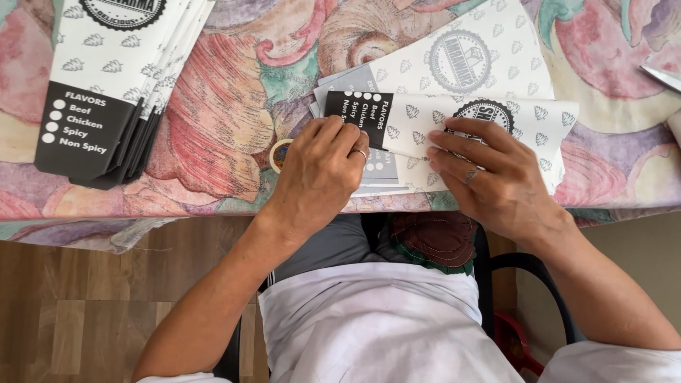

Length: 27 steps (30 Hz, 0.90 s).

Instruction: Assembling paper shawarma packaging sleeves by folding and applying tape.

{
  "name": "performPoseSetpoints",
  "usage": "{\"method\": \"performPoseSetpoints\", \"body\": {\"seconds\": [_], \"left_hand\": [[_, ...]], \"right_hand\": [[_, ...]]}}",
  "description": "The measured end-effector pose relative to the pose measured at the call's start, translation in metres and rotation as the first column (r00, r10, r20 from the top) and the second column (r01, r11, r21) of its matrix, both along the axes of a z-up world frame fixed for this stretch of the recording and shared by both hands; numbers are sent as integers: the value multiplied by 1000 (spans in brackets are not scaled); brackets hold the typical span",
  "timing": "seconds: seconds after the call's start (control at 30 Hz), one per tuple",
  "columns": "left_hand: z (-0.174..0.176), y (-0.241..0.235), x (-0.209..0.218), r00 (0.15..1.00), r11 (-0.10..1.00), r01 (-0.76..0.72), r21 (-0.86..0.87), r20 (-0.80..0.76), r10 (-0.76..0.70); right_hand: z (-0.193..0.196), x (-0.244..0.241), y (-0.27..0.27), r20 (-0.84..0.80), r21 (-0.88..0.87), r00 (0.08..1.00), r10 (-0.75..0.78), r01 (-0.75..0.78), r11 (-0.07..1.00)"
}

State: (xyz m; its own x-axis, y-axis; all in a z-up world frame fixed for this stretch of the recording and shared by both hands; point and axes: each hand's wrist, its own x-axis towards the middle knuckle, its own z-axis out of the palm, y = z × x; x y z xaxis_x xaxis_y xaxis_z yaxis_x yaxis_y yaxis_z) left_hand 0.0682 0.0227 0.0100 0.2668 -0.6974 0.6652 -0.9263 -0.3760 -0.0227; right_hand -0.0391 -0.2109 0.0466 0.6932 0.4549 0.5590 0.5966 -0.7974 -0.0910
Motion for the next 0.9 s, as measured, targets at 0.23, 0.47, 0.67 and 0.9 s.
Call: {"method": "performPoseSetpoints", "body": {"seconds": [0.23, 0.47, 0.67, 0.9], "left_hand": [[7, 1, 3, 999, 998, 37, 52, 24, -39], [18, 7, 10, 993, 987, 102, 124, 44, -108], [23, 7, 14, 989, 978, 89, 190, 97, -109], [21, 7, 13, 987, 980, 100, 174, 109, -120]], "right_hand": [[0, -43, -40, -50, -64, 985, -165, 162, 985], [2, -57, -48, -49, -16, 989, -142, 142, 990], [0, -58, -51, -38, -34, 992, -123, 122, 992], [0, -58, -50, 10, -93, 988, -154, 154, 984]]}}
